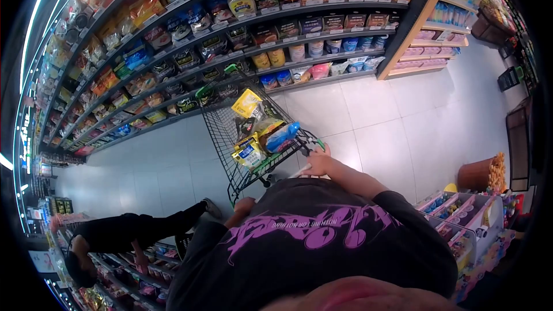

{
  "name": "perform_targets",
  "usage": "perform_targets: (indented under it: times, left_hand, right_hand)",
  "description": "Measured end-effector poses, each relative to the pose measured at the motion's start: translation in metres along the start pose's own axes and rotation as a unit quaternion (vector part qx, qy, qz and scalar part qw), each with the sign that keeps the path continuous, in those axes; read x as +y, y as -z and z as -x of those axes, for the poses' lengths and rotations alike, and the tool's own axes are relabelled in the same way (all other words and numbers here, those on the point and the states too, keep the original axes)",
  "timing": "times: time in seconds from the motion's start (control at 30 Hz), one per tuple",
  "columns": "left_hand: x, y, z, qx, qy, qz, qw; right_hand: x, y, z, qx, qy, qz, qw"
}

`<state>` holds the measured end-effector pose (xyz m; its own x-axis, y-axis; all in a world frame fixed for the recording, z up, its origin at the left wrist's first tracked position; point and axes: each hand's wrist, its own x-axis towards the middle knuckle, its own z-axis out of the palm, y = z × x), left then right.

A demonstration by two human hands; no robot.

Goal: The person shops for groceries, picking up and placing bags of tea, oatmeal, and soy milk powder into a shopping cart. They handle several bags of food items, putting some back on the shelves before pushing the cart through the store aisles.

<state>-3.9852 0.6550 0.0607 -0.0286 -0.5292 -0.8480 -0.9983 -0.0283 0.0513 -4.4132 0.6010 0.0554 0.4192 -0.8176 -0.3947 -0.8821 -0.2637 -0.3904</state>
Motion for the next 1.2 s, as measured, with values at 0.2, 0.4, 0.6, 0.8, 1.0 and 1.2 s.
perform_targets:
  times: [0.2,0.4,0.6,0.8,1.0,1.2]
  left_hand:
    - [-0.011,-0.015,-0.018,0.044,0.000,0.046,0.998]
    - [0.012,0.022,-0.002,0.055,0.063,0.155,0.984]
    - [-0.008,0.018,-0.041,0.070,0.067,0.182,0.979]
    - [-0.065,0.002,-0.134,0.055,0.000,0.220,0.974]
    - [-0.085,0.068,-0.121,0.071,0.060,0.314,0.945]
    - [-0.094,0.141,-0.099,0.095,0.108,0.318,0.937]
  right_hand:
    - [0.006,0.042,-0.068,-0.027,0.053,0.033,0.998]
    - [-0.005,0.085,-0.134,-0.023,0.090,0.047,0.995]
    - [-0.019,0.116,-0.208,-0.026,0.145,0.099,0.984]
    - [-0.043,0.150,-0.285,-0.019,0.179,0.115,0.977]
    - [-0.074,0.146,-0.339,0.055,0.164,0.102,0.980]
    - [-0.101,0.157,-0.402,0.017,0.182,0.081,0.980]
